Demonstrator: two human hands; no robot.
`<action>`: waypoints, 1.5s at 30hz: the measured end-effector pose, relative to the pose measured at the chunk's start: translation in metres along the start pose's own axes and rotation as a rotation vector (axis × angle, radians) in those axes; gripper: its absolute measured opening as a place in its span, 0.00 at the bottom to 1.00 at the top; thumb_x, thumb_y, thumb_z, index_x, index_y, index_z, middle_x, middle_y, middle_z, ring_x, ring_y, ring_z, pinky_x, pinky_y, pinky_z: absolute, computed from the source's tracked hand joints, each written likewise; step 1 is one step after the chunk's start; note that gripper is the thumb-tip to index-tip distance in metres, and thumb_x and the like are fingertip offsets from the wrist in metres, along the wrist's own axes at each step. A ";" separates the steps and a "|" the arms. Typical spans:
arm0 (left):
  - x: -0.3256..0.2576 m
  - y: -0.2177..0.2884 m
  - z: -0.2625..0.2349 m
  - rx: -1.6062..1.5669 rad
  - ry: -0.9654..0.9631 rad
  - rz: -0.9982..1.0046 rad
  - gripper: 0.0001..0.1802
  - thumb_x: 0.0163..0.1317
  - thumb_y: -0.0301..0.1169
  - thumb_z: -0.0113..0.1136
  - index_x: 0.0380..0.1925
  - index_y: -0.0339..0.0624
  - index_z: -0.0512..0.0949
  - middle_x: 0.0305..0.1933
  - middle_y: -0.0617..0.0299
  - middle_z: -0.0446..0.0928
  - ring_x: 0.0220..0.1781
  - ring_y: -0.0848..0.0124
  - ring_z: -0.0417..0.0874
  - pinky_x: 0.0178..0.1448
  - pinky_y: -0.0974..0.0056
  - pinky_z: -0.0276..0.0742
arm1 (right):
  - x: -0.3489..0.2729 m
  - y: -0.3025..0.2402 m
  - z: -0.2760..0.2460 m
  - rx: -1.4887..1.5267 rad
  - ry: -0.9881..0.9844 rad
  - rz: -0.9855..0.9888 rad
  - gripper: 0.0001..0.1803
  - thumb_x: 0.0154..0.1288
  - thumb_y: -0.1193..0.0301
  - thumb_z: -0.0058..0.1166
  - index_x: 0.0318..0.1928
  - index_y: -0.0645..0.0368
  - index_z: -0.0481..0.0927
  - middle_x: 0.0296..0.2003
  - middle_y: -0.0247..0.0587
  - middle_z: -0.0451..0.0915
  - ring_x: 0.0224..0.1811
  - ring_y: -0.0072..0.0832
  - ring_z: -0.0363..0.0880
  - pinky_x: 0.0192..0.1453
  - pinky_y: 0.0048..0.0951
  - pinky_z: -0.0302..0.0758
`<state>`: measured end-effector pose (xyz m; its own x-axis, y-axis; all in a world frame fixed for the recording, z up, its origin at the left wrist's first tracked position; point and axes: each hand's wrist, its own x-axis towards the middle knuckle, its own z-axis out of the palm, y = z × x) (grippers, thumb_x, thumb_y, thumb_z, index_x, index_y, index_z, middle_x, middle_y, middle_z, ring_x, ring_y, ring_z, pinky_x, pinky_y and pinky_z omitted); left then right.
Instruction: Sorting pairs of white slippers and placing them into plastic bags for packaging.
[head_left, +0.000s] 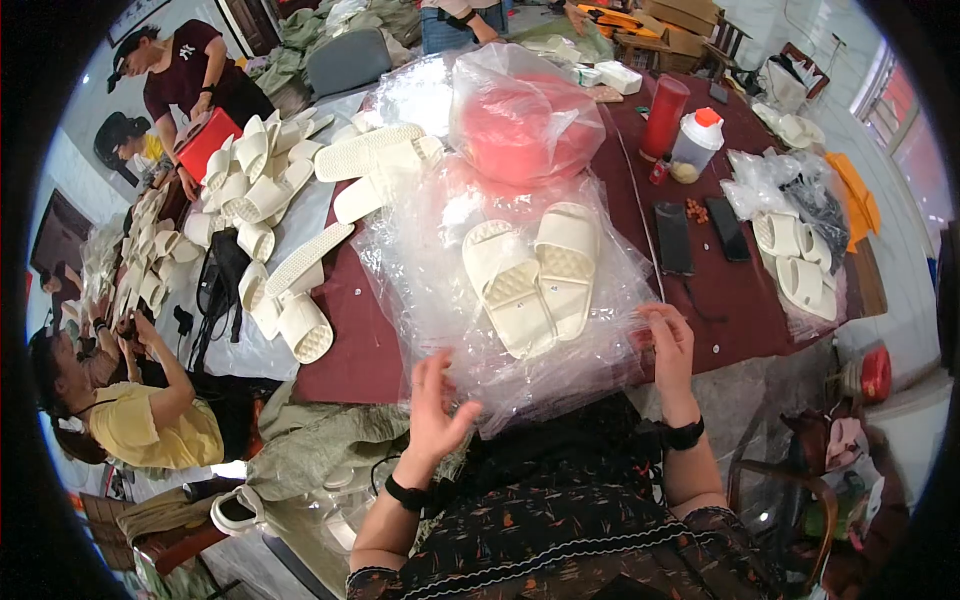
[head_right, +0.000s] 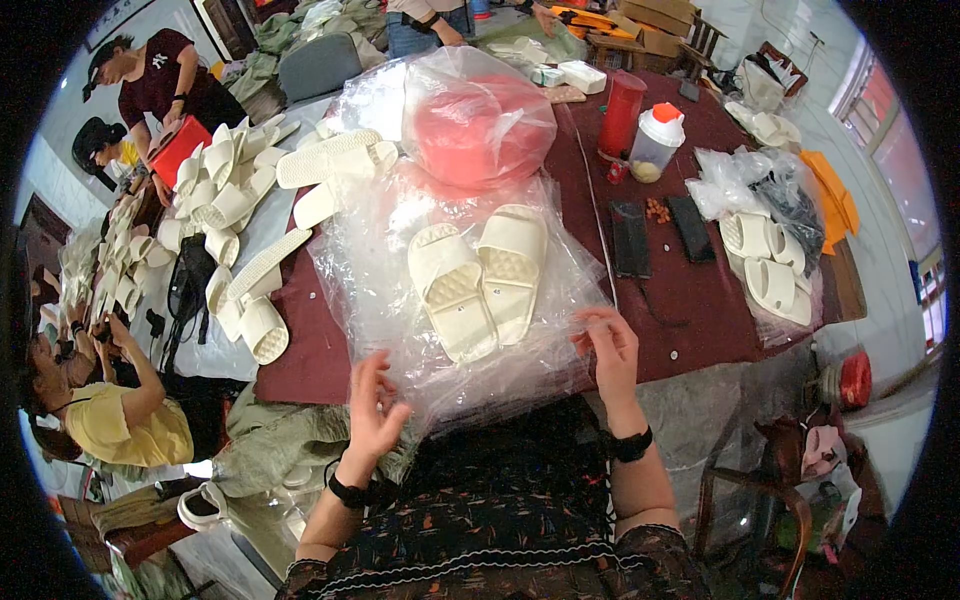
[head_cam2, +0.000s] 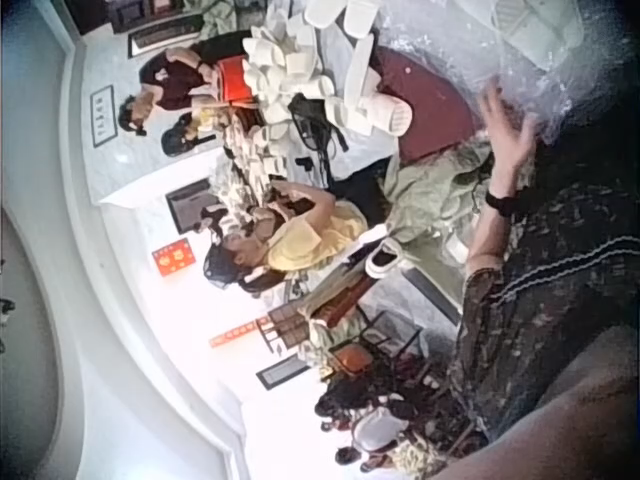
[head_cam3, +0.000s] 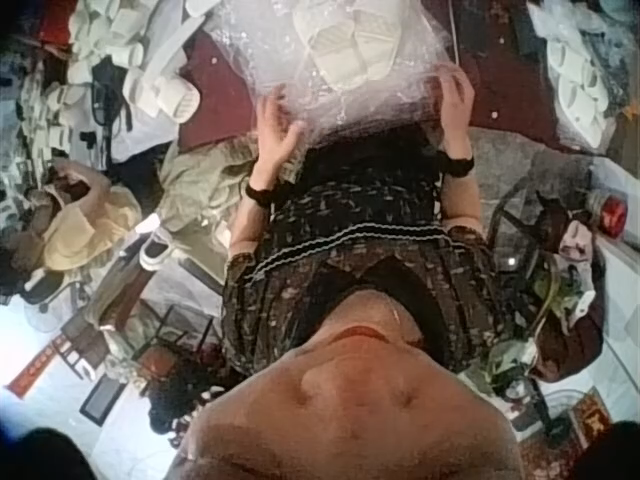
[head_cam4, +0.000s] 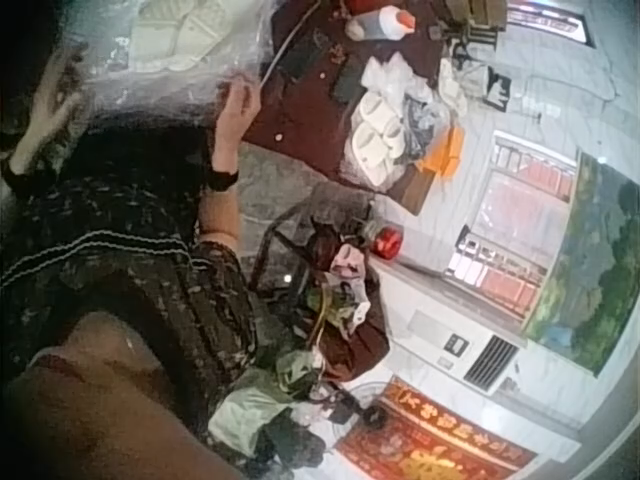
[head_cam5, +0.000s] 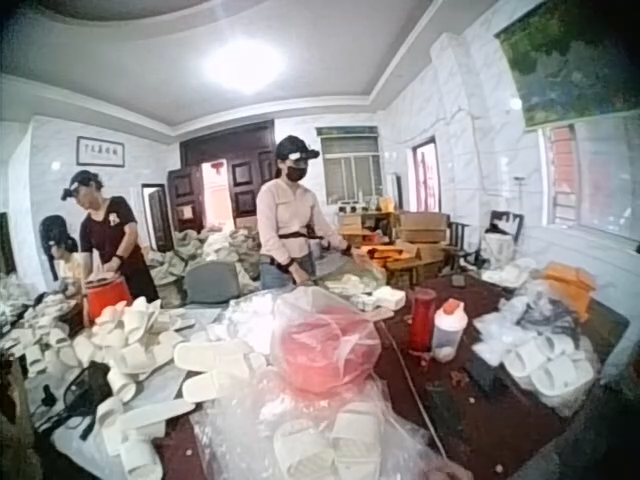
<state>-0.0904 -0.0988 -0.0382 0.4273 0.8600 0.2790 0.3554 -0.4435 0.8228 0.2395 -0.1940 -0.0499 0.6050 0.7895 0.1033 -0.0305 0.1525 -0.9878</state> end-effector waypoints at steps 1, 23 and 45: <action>0.001 -0.004 0.001 0.001 0.002 0.000 0.32 0.64 0.44 0.63 0.63 0.38 0.70 0.49 0.51 0.78 0.45 0.67 0.78 0.44 0.62 0.77 | 0.000 0.001 0.000 0.061 -0.007 -0.016 0.15 0.77 0.65 0.45 0.45 0.62 0.82 0.37 0.36 0.84 0.34 0.20 0.80 0.36 0.24 0.73; 0.022 0.019 -0.021 -0.599 -0.184 -0.603 0.05 0.69 0.25 0.59 0.42 0.37 0.82 0.39 0.64 0.84 0.35 0.81 0.81 0.34 0.77 0.75 | -0.003 -0.041 -0.045 -0.018 -0.332 0.438 0.37 0.59 0.83 0.62 0.69 0.59 0.65 0.45 0.37 0.79 0.38 0.18 0.77 0.46 0.22 0.76; 0.028 -0.009 0.059 -1.322 0.239 -0.372 0.16 0.59 0.15 0.54 0.45 0.44 0.71 0.43 0.64 0.75 0.48 0.68 0.79 0.54 0.64 0.74 | -0.008 -0.004 0.060 0.995 -0.157 0.395 0.08 0.68 0.71 0.54 0.46 0.55 0.77 0.47 0.32 0.79 0.54 0.38 0.79 0.75 0.55 0.66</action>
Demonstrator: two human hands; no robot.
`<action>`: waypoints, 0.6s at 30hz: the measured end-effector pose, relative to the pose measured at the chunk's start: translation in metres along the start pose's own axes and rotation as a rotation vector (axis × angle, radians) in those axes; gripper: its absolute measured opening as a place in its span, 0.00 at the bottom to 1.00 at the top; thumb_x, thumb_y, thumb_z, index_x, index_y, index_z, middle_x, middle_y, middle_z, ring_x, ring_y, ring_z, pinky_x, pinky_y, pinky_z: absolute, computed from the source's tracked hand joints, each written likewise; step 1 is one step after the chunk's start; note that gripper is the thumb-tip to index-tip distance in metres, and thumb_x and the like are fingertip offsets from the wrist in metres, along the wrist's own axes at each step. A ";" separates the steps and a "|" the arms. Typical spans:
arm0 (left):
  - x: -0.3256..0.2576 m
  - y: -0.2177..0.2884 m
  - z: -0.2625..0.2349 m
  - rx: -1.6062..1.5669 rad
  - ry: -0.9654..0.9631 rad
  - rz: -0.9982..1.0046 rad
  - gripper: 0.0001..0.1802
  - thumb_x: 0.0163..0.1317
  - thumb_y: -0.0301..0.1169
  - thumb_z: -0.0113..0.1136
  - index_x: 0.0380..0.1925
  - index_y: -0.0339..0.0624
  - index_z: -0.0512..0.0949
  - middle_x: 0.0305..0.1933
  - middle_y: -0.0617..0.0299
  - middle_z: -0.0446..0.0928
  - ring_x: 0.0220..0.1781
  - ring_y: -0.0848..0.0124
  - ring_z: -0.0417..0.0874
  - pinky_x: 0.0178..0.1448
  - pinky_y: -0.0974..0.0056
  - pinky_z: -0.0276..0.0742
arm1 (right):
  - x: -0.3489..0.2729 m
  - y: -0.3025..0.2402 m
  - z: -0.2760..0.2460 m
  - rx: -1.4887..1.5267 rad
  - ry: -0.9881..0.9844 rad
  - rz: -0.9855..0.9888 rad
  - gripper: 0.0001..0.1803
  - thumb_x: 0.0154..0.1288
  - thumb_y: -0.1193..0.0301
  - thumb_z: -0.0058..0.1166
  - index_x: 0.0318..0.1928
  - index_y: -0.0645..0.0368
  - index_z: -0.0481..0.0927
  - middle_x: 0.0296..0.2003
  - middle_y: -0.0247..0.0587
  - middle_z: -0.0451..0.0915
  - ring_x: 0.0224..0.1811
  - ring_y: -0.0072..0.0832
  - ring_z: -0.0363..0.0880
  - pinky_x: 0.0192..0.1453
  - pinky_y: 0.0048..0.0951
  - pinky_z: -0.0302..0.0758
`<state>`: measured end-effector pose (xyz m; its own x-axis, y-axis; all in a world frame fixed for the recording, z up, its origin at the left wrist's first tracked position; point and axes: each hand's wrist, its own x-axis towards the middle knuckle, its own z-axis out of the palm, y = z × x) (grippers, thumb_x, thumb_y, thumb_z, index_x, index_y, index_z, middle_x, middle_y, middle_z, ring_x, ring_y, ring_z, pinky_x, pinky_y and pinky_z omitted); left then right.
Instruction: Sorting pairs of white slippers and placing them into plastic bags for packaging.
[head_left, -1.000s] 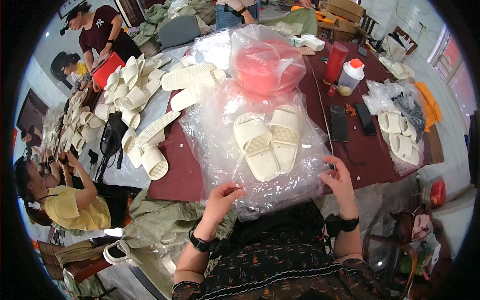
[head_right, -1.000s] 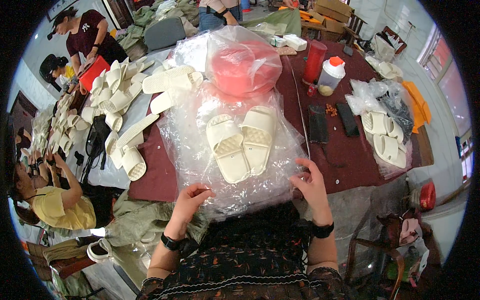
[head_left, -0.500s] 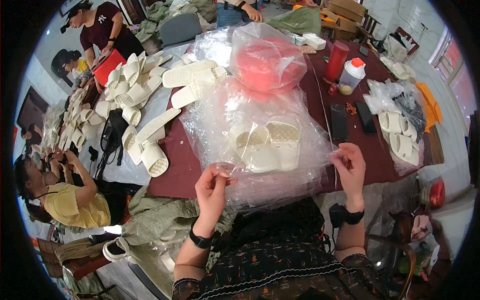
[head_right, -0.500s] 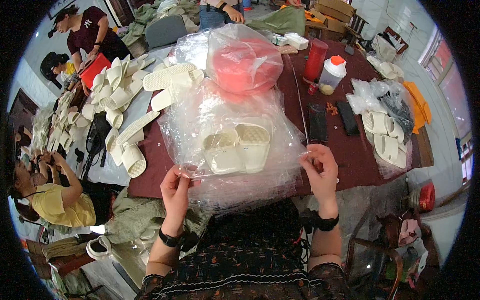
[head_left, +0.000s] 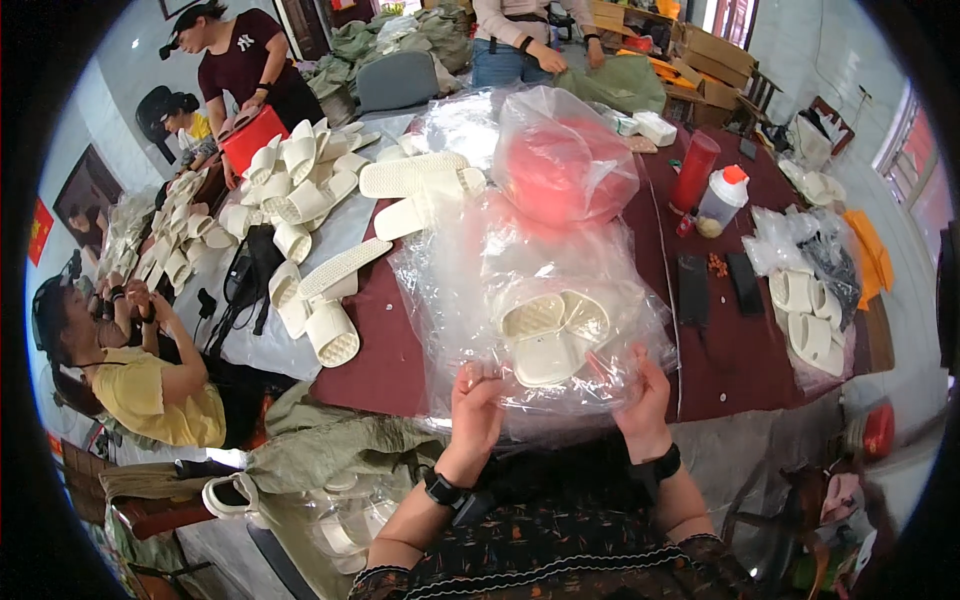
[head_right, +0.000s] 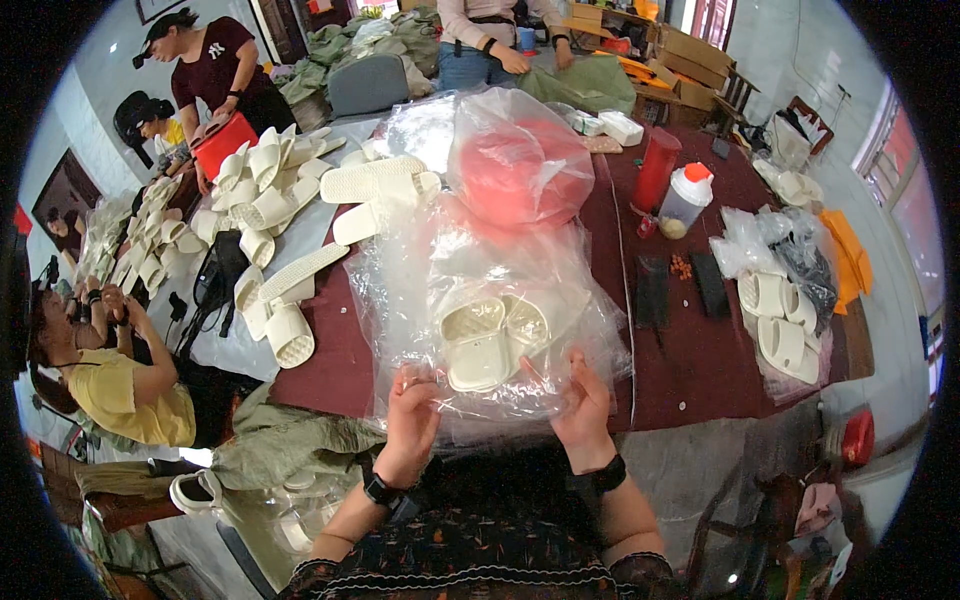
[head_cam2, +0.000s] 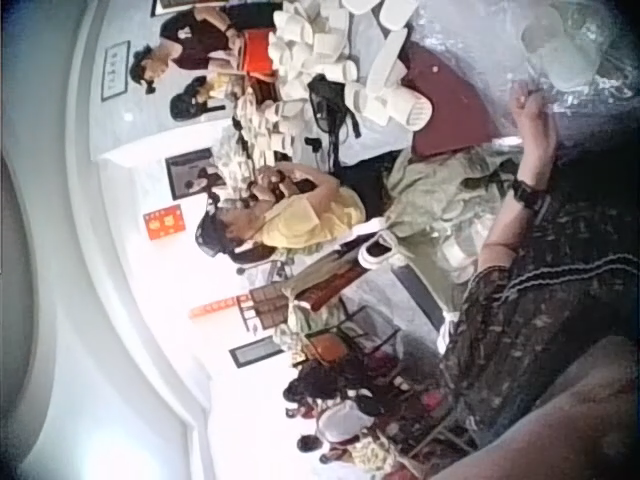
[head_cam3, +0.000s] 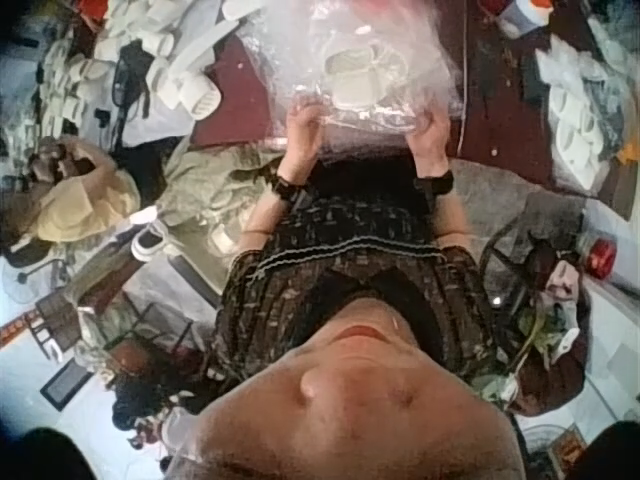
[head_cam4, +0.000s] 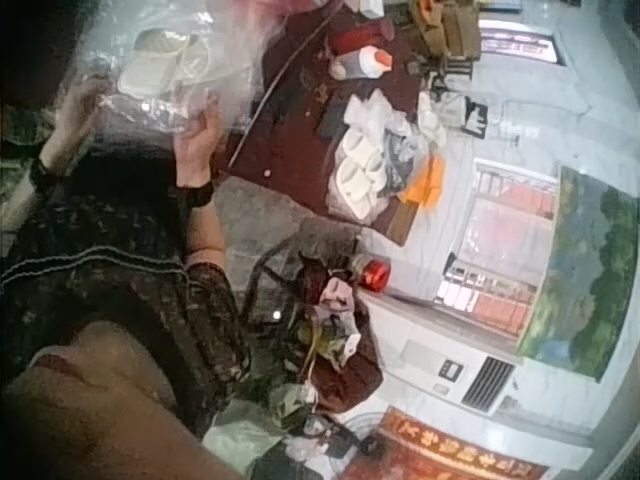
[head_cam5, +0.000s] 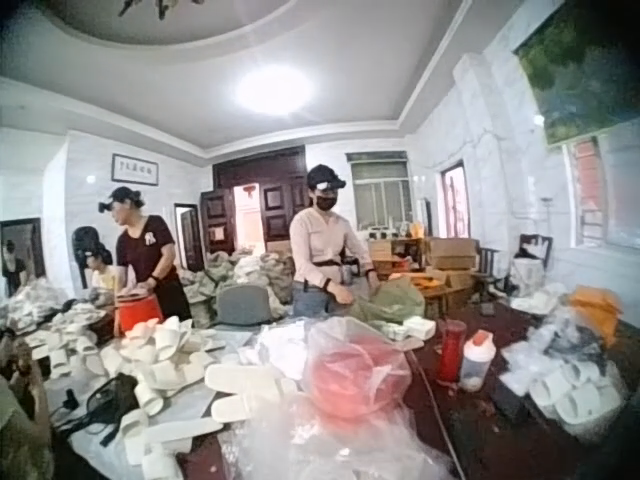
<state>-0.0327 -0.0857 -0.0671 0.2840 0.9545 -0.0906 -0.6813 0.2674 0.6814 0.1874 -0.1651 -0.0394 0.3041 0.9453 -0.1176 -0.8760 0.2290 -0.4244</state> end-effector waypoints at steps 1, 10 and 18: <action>-0.004 -0.001 0.006 0.061 0.051 0.049 0.17 0.59 0.14 0.54 0.46 0.44 0.71 0.43 0.63 0.76 0.48 0.68 0.79 0.53 0.65 0.74 | 0.002 0.004 -0.001 -0.005 -0.006 0.011 0.08 0.68 0.71 0.54 0.46 0.55 0.77 0.47 0.32 0.79 0.54 0.38 0.79 0.75 0.55 0.66; -0.009 0.025 0.021 -0.042 -0.153 -0.457 0.31 0.76 0.48 0.47 0.68 0.35 0.65 0.68 0.52 0.70 0.68 0.65 0.72 0.71 0.57 0.67 | -0.005 0.010 0.012 0.053 0.026 0.191 0.14 0.65 0.70 0.50 0.49 0.62 0.75 0.40 0.38 0.77 0.46 0.36 0.80 0.54 0.38 0.81; -0.021 0.024 0.040 0.156 -0.235 -0.508 0.29 0.68 0.30 0.61 0.66 0.29 0.65 0.62 0.52 0.76 0.62 0.66 0.79 0.66 0.60 0.76 | -0.011 0.009 -0.001 -0.323 -0.328 0.104 0.13 0.56 0.84 0.50 0.29 0.53 0.62 0.19 0.28 0.66 0.12 0.16 0.59 0.17 0.22 0.55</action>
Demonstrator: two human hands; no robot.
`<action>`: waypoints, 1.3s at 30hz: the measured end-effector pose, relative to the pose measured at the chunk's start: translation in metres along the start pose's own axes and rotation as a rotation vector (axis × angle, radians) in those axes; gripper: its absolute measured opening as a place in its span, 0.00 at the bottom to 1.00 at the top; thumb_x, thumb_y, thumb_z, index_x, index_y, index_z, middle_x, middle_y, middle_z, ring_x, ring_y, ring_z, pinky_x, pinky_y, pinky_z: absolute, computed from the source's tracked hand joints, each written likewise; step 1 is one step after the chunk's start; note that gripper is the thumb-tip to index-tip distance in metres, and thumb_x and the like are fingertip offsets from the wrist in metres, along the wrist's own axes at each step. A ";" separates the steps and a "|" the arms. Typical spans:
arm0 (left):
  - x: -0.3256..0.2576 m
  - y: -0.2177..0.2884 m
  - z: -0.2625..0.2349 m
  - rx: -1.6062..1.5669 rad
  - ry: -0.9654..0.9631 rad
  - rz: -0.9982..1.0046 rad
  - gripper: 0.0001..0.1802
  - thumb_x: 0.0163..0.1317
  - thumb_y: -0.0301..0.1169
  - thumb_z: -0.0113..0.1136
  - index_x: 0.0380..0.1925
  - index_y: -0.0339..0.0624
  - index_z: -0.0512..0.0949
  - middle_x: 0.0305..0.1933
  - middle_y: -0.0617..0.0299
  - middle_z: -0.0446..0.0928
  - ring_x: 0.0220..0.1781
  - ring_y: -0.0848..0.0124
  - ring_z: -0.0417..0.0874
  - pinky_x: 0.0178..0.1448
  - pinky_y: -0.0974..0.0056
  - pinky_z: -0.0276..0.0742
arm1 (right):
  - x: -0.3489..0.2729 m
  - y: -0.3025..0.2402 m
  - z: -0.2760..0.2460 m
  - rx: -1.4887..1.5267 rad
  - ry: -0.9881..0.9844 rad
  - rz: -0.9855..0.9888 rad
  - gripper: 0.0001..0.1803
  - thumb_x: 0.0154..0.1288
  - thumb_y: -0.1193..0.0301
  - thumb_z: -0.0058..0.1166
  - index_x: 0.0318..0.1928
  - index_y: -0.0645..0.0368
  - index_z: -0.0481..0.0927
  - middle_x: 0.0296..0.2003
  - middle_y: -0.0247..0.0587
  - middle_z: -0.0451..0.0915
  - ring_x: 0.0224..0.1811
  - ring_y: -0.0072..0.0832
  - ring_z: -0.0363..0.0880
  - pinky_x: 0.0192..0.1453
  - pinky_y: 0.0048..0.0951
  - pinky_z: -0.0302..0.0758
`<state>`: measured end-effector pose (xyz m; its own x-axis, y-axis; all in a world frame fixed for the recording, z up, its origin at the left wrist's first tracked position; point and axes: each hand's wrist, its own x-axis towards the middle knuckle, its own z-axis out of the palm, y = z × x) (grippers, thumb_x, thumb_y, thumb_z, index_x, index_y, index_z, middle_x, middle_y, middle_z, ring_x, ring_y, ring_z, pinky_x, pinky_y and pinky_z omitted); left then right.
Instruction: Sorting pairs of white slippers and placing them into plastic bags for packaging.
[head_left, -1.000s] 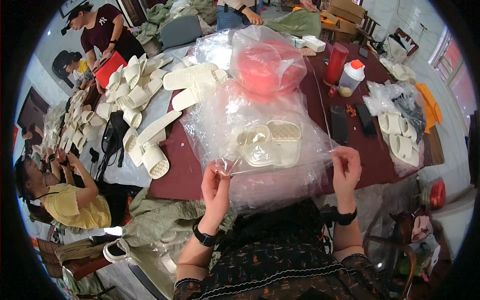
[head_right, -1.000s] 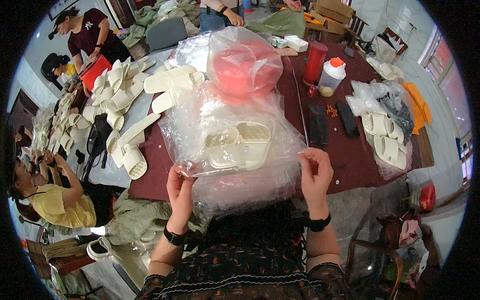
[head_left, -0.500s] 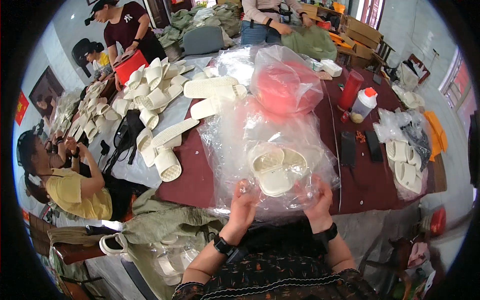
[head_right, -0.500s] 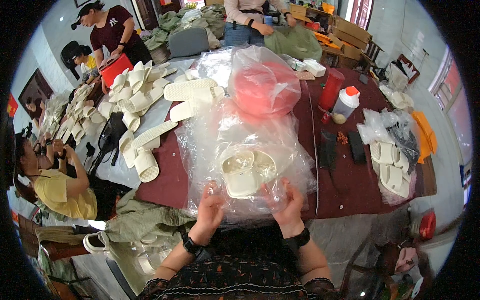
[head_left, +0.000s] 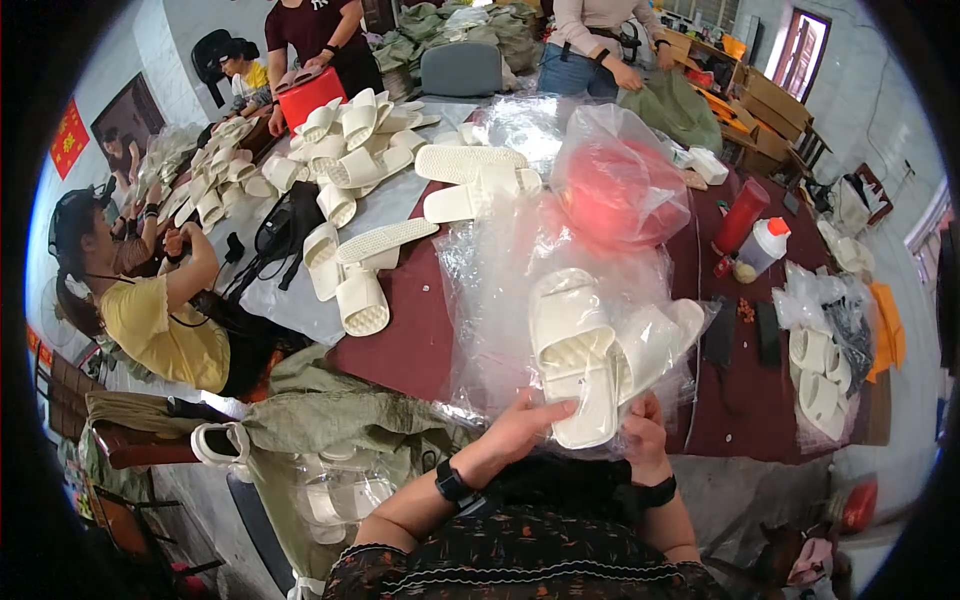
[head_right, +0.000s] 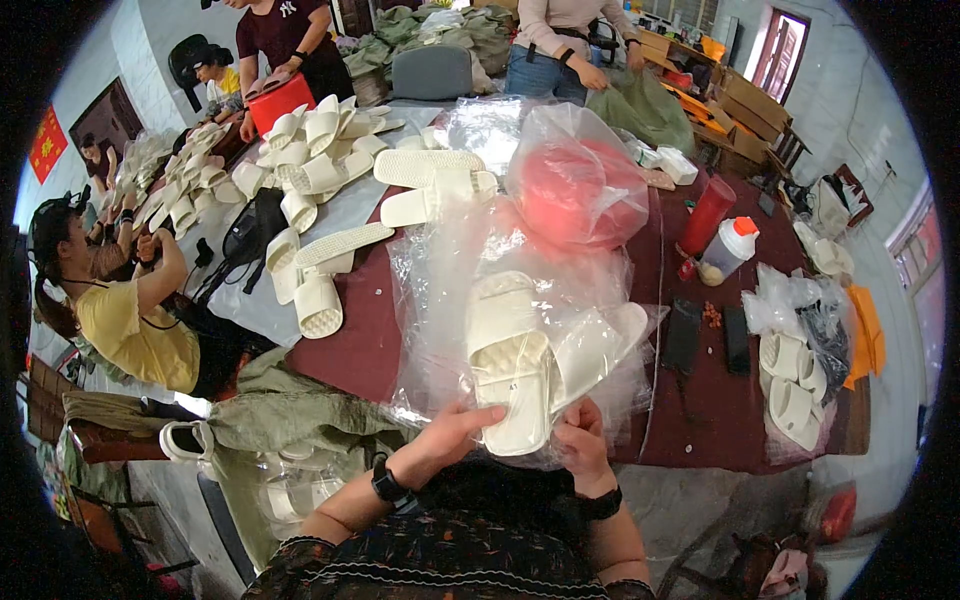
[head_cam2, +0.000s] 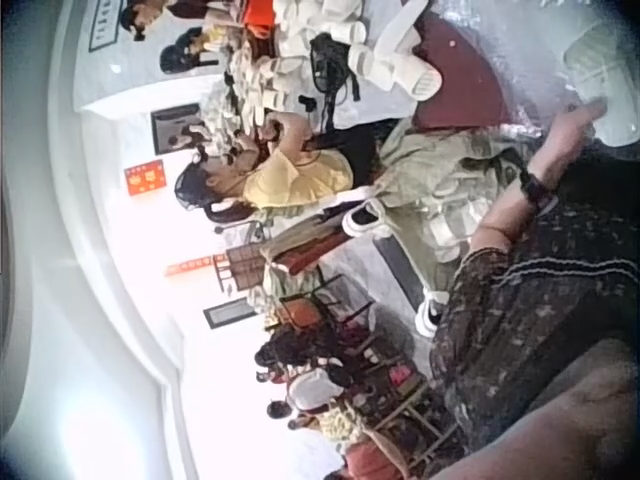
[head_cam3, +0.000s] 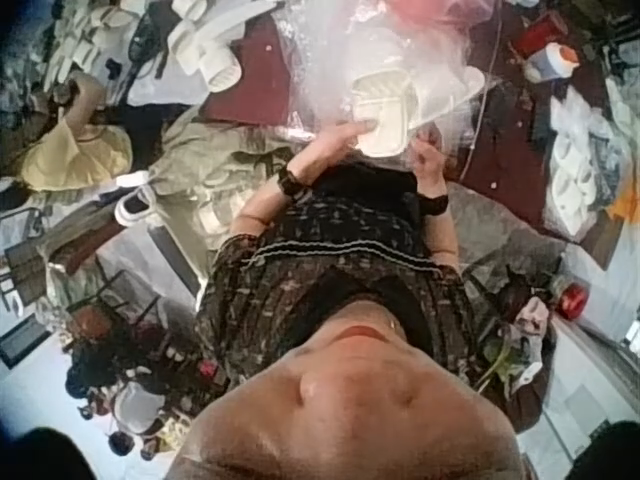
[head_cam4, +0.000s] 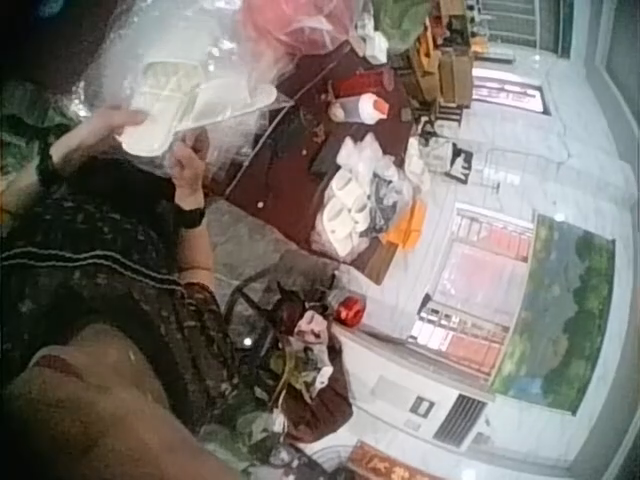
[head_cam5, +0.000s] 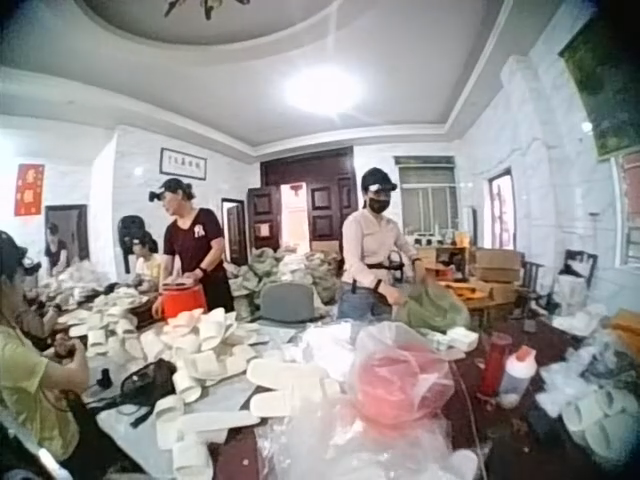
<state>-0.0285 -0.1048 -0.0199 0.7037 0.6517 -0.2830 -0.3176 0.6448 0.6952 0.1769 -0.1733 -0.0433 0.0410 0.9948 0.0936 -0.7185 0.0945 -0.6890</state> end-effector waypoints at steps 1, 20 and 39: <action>-0.003 0.001 0.000 0.047 0.010 0.031 0.29 0.68 0.28 0.61 0.66 0.28 0.65 0.63 0.51 0.76 0.63 0.65 0.79 0.66 0.59 0.76 | -0.001 0.000 0.000 -0.071 0.023 0.001 0.13 0.57 0.84 0.51 0.30 0.54 0.63 0.19 0.27 0.66 0.12 0.15 0.58 0.16 0.22 0.54; -0.287 0.102 -0.161 0.486 1.230 0.519 0.29 0.54 0.19 0.63 0.59 0.33 0.72 0.46 0.56 0.83 0.44 0.66 0.85 0.50 0.63 0.82 | 0.022 0.020 -0.015 -1.802 -0.128 -0.134 0.28 0.62 0.64 0.63 0.61 0.62 0.74 0.64 0.51 0.70 0.67 0.49 0.66 0.70 0.45 0.64; -0.329 -0.031 -0.392 0.773 1.636 0.201 0.14 0.53 0.32 0.64 0.35 0.31 0.83 0.32 0.57 0.84 0.34 0.70 0.80 0.39 0.57 0.74 | 0.021 0.027 -0.026 -1.816 -0.101 -0.263 0.30 0.59 0.62 0.65 0.60 0.60 0.75 0.65 0.50 0.70 0.66 0.52 0.65 0.70 0.50 0.62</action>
<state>-0.4988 -0.1830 -0.2073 -0.7171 0.6857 -0.1247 0.3586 0.5164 0.7776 0.1760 -0.1492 -0.0787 -0.0709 0.9497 0.3051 0.8503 0.2175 -0.4792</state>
